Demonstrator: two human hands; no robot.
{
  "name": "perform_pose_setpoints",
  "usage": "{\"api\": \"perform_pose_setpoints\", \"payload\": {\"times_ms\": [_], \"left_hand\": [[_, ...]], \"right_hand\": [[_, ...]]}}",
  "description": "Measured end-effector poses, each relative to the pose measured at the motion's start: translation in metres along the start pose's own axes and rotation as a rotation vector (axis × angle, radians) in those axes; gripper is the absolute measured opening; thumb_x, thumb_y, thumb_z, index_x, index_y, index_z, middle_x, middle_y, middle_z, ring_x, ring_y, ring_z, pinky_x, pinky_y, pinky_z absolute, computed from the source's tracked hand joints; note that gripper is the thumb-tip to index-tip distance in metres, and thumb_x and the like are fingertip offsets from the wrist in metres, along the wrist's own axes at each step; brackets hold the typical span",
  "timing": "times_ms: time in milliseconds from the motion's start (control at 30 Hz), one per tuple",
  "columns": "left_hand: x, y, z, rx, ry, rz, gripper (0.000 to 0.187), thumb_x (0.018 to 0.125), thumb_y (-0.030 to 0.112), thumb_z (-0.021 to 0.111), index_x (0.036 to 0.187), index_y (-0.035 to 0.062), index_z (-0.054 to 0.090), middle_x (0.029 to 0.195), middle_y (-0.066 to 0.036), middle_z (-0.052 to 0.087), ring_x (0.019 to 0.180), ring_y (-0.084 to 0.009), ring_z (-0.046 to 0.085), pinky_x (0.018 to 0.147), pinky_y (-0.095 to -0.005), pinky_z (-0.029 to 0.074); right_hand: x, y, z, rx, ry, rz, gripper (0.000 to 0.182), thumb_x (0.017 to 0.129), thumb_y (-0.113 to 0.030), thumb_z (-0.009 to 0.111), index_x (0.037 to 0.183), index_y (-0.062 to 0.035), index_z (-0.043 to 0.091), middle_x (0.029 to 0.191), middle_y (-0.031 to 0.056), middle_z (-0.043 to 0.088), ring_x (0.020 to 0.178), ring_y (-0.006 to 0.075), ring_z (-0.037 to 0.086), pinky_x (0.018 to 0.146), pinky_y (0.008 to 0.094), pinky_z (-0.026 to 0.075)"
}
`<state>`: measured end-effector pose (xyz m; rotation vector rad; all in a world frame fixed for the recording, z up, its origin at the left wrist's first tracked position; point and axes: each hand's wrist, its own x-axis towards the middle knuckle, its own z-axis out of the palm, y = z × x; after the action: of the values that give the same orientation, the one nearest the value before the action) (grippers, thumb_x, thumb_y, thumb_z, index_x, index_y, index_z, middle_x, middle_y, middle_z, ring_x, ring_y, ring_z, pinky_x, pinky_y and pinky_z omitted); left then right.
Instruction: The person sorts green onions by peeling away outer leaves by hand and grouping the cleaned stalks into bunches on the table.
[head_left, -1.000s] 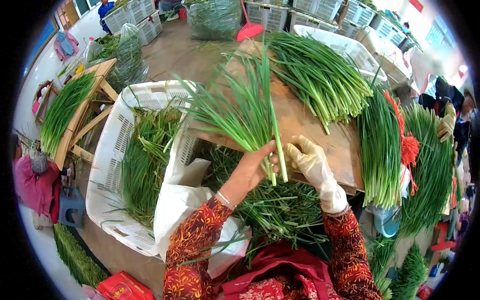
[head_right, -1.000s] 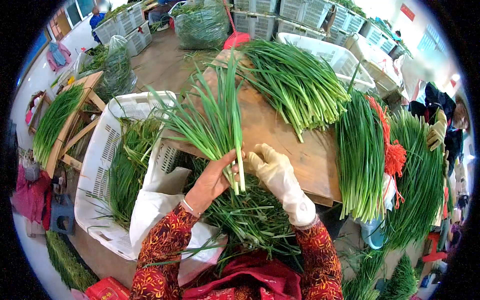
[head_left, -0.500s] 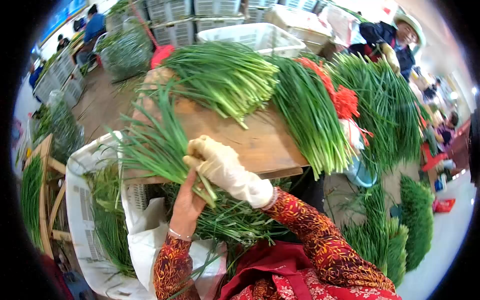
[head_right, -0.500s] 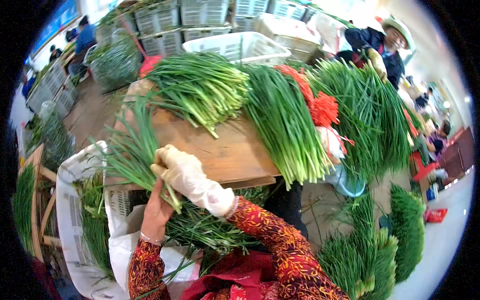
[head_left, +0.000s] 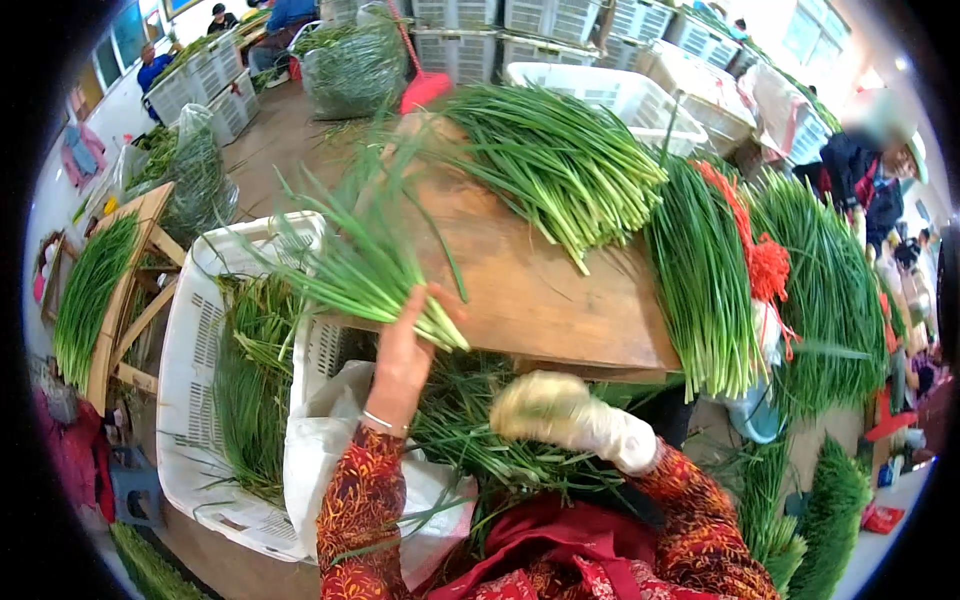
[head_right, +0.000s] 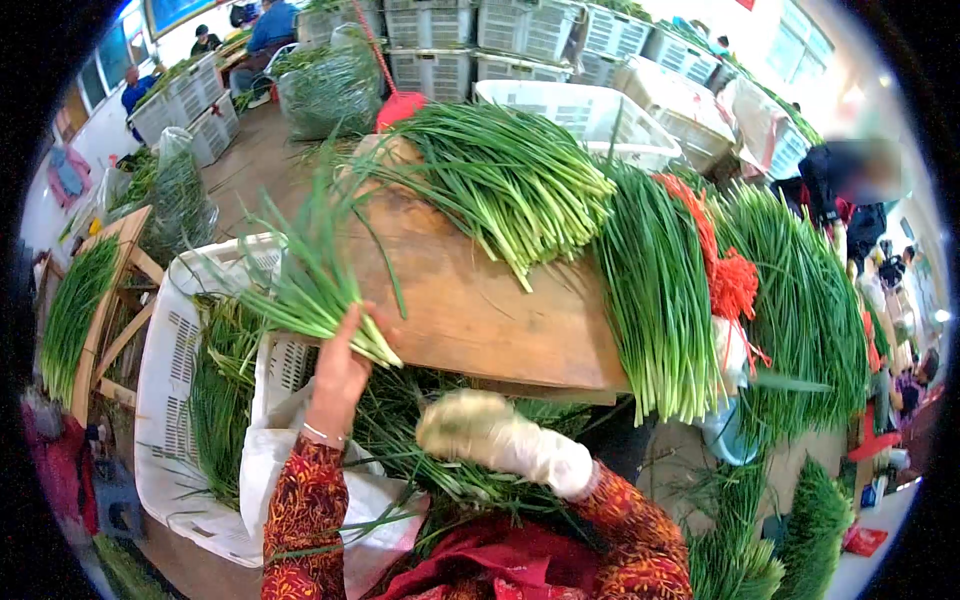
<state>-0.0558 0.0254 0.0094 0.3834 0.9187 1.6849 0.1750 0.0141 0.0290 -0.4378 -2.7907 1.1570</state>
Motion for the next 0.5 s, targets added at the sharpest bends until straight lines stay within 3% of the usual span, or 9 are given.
{"api": "perform_pose_setpoints", "payload": {"times_ms": [67, 133, 200, 233, 267, 300, 400, 500], "left_hand": [[0.014, 0.011, -0.012, -0.065, -0.025, 0.191, 0.024, 0.086, 0.029, 0.054, 0.092, 0.006, 0.055, 0.081, -0.002, 0.054, 0.073, -0.0141, 0.057, 0.065, -0.028, 0.052], [0.008, 0.017, -0.002, -0.198, -0.196, 0.185, 0.024, 0.086, 0.028, 0.053, 0.099, 0.0081, 0.053, 0.08, 0.001, 0.052, 0.072, -0.0106, 0.053, 0.063, -0.0278, 0.051], [0.002, 0.006, 0.008, -0.301, -0.254, 0.069, 0.028, 0.086, 0.027, 0.054, 0.107, 0.0092, 0.049, 0.077, 0.002, 0.05, 0.071, -0.01, 0.052, 0.061, -0.0267, 0.05], [0.002, -0.006, 0.009, -0.307, -0.237, -0.01, 0.033, 0.085, 0.024, 0.056, 0.112, 0.0091, 0.045, 0.076, 0.003, 0.05, 0.068, -0.0097, 0.052, 0.063, -0.0261, 0.05], [-0.005, -0.009, 0.017, -0.215, -0.223, -0.068, 0.023, 0.087, 0.023, 0.054, 0.104, 0.0093, 0.046, 0.077, 0.003, 0.047, 0.067, -0.0074, 0.047, 0.065, -0.0266, 0.047], [-0.005, -0.018, 0.016, -0.229, -0.237, -0.123, 0.024, 0.087, 0.021, 0.054, 0.106, 0.0086, 0.047, 0.077, 0.003, 0.047, 0.067, -0.0075, 0.047, 0.064, -0.0267, 0.047], [-0.007, -0.027, 0.02, -0.247, -0.247, -0.206, 0.027, 0.086, 0.018, 0.056, 0.108, 0.0058, 0.047, 0.077, 0.002, 0.049, 0.066, -0.008, 0.047, 0.063, -0.0267, 0.045], [-0.016, -0.029, 0.031, -0.115, -0.158, -0.231, 0.028, 0.084, 0.019, 0.058, 0.107, 0.0047, 0.052, 0.091, -0.002, 0.058, 0.065, -0.0089, 0.051, 0.06, -0.0284, 0.048]], "right_hand": [[0.003, -0.026, -0.044, -0.292, -0.066, 0.232, 0.034, 0.074, -0.034, 0.065, 0.096, -0.0083, 0.059, 0.085, 0.0105, 0.062, 0.077, 0.0237, 0.06, 0.066, 0.0323, 0.049], [0.003, 0.002, -0.074, -0.328, 0.639, 0.295, 0.034, 0.072, -0.036, 0.066, 0.089, -0.0081, 0.059, 0.083, 0.0103, 0.062, 0.071, 0.0254, 0.061, 0.06, 0.0339, 0.049], [0.029, 0.016, -0.113, -0.581, 0.796, 0.492, 0.031, 0.071, -0.035, 0.067, 0.081, -0.0075, 0.059, 0.077, 0.0099, 0.062, 0.067, 0.0264, 0.061, 0.057, 0.035, 0.048], [0.039, 0.031, -0.126, -0.649, 0.748, 0.617, 0.03, 0.072, -0.034, 0.067, 0.08, -0.0068, 0.059, 0.075, 0.0104, 0.062, 0.066, 0.027, 0.061, 0.057, 0.0352, 0.047], [0.046, 0.046, -0.132, -0.718, 0.697, 0.739, 0.029, 0.072, -0.033, 0.066, 0.078, -0.0061, 0.058, 0.072, 0.011, 0.062, 0.065, 0.0276, 0.061, 0.057, 0.0355, 0.047], [0.048, 0.052, -0.132, -0.722, 0.696, 0.726, 0.029, 0.072, -0.033, 0.066, 0.078, -0.0061, 0.058, 0.072, 0.011, 0.062, 0.065, 0.0276, 0.061, 0.057, 0.0355, 0.047], [0.05, 0.051, -0.122, -0.566, 0.647, 0.713, 0.026, 0.078, -0.03, 0.062, 0.08, -0.0044, 0.059, 0.069, 0.0101, 0.062, 0.063, 0.0232, 0.06, 0.057, 0.0341, 0.047], [0.044, 0.025, -0.092, 0.321, 0.604, 0.597, 0.026, 0.084, -0.027, 0.055, 0.091, -0.0017, 0.058, 0.067, 0.0052, 0.058, 0.058, 0.0121, 0.054, 0.053, 0.0248, 0.042]]}}
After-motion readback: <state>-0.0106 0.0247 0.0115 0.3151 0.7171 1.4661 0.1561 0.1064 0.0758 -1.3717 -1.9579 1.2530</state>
